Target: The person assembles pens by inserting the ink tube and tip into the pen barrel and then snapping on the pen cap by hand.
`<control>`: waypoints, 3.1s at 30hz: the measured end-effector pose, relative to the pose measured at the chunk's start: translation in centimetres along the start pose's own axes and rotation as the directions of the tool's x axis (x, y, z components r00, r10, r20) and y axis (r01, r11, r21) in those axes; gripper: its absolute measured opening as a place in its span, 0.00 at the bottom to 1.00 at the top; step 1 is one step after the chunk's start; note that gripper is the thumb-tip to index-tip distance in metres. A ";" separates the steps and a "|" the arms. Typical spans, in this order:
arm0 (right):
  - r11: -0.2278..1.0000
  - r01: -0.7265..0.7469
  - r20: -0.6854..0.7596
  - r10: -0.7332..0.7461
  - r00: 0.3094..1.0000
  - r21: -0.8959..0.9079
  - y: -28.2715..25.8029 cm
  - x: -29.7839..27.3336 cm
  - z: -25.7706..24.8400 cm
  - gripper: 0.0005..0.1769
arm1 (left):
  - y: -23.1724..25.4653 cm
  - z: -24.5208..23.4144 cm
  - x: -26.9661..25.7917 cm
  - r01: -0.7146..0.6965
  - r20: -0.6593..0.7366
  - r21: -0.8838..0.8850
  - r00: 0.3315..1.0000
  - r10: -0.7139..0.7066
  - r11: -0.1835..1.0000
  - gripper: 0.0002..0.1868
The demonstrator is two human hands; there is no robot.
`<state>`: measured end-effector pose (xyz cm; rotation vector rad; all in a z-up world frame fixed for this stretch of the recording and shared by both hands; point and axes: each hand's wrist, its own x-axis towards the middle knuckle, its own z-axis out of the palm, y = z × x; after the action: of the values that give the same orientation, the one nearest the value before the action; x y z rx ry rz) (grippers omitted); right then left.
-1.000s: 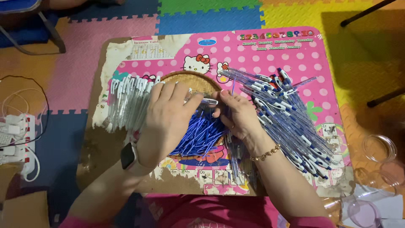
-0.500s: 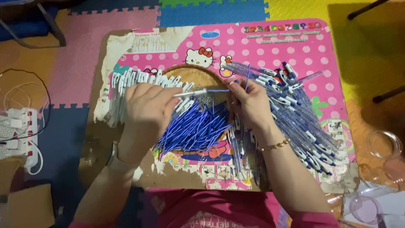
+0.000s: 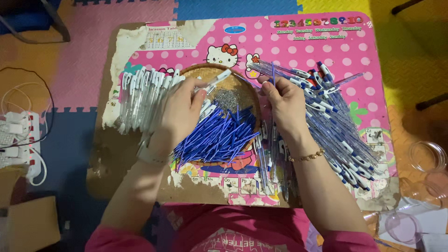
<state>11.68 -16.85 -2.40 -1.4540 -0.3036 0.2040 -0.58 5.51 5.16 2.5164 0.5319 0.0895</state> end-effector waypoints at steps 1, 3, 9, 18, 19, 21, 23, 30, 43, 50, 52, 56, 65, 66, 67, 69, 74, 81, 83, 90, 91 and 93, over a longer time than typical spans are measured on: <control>1.000 -0.001 0.001 0.001 1.000 0.000 0.1 0.0 -0.1 0.10 | -0.2 0.2 0.2 0.001 0.000 0.000 1.000 -0.001 1.000 0.12; 0.999 0.017 -0.009 -0.018 1.000 -0.048 0.5 0.1 -0.3 0.10 | -0.5 0.7 0.6 -0.025 0.012 -0.005 1.000 0.026 1.000 0.13; 0.969 0.098 0.020 -0.096 0.995 -0.226 -0.6 0.2 -0.7 0.09 | -0.1 -0.6 -1.1 0.049 0.037 0.064 0.998 -0.052 0.997 0.12; 0.902 0.185 0.097 -0.159 0.982 -0.390 1.5 0.6 -1.1 0.07 | -0.6 1.6 1.0 -0.039 0.005 -0.035 0.999 0.039 0.999 0.17; 0.901 0.188 0.100 -0.162 0.982 -0.391 1.2 0.4 -0.8 0.07 | -0.2 1.9 1.0 -0.039 0.001 -0.038 0.999 0.039 0.999 0.17; 0.930 0.142 0.110 -0.111 0.988 -0.338 0.5 -0.1 -0.4 0.09 | 0.5 2.4 1.3 -0.159 -0.054 -0.030 0.986 0.157 0.987 0.17; 0.917 0.165 0.124 -0.128 0.984 -0.364 0.9 -0.1 -0.5 0.08 | 1.0 2.6 1.4 -0.178 -0.057 -0.038 0.983 0.176 0.983 0.15; 0.869 0.210 0.136 -0.166 0.977 -0.448 -0.1 -0.1 -0.5 0.08 | 0.1 3.4 2.3 -0.197 -0.068 0.003 0.978 0.196 0.980 0.13; 0.737 0.187 0.073 -0.185 0.980 -0.649 1.2 1.5 -2.4 0.09 | -0.9 3.9 2.6 -0.279 -0.208 0.180 0.926 0.314 0.943 0.10; 0.608 0.138 0.068 -0.137 0.988 -0.782 1.6 2.0 -2.7 0.10 | -0.3 3.5 1.8 -0.316 -0.231 0.134 0.912 0.340 0.939 0.10; 0.586 0.126 0.064 -0.126 0.990 -0.800 1.6 2.1 -2.7 0.11 | 0.5 3.4 0.8 -0.319 -0.230 0.106 0.914 0.335 0.942 0.11; 0.459 0.089 0.074 -0.050 0.996 -0.884 1.6 2.1 -2.8 0.14 | 0.8 5.2 -1.0 -0.276 -0.220 0.032 0.935 0.276 0.961 0.14; 0.310 0.110 0.132 0.051 0.990 -0.944 -0.7 0.9 -2.5 0.13 | -0.6 5.6 -2.3 -0.238 -0.187 -0.007 0.954 0.233 0.971 0.15; 0.281 0.111 0.134 0.062 0.989 -0.953 -0.7 0.8 -2.5 0.13 | -0.6 5.5 -2.4 -0.233 -0.188 -0.024 0.956 0.224 0.972 0.15; 0.282 0.112 0.135 0.063 0.989 -0.953 -0.6 0.9 -2.5 0.13 | -0.7 5.6 -2.5 -0.232 -0.188 -0.023 0.956 0.223 0.972 0.15; 0.243 0.098 0.124 0.093 0.988 -0.965 -0.3 1.0 -2.6 0.14 | -0.8 5.7 -2.6 -0.207 -0.184 -0.044 0.963 0.196 0.977 0.15; 0.285 0.083 0.117 0.105 0.988 -0.955 -1.2 1.1 -2.6 0.14 | -0.7 5.6 -2.8 -0.198 -0.175 -0.069 0.967 0.183 0.978 0.15; 0.373 0.115 0.130 0.014 0.991 -0.921 -0.5 1.0 -2.7 0.13 | -1.2 4.1 -3.8 -0.161 -0.225 -0.115 0.965 0.132 0.980 0.15; 0.457 0.194 0.203 -0.032 0.979 -0.868 -1.4 0.7 -2.3 0.11 | -1.1 3.3 -4.1 -0.154 -0.243 -0.114 0.962 0.123 0.982 0.15; 0.409 0.651 0.552 -0.346 0.759 -0.639 -0.2 -1.2 0.6 0.08 | -5.0 0.3 -6.3 0.003 -0.320 -0.206 0.945 -0.070 0.979 0.26; 0.412 0.650 0.553 -0.342 0.760 -0.638 -0.7 -1.7 1.2 0.08 | -5.6 0.4 -6.4 0.008 -0.317 -0.206 0.946 -0.074 0.979 0.26; 0.381 0.778 0.619 -0.472 0.628 -0.499 -1.6 -2.6 2.4 0.04 | -6.9 0.4 -6.8 -0.052 -0.345 -0.166 0.939 -0.008 0.985 0.25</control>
<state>8.40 -15.58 -0.79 -1.9711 -1.4183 -0.3564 -9.18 7.91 1.44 2.3449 0.6045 0.5704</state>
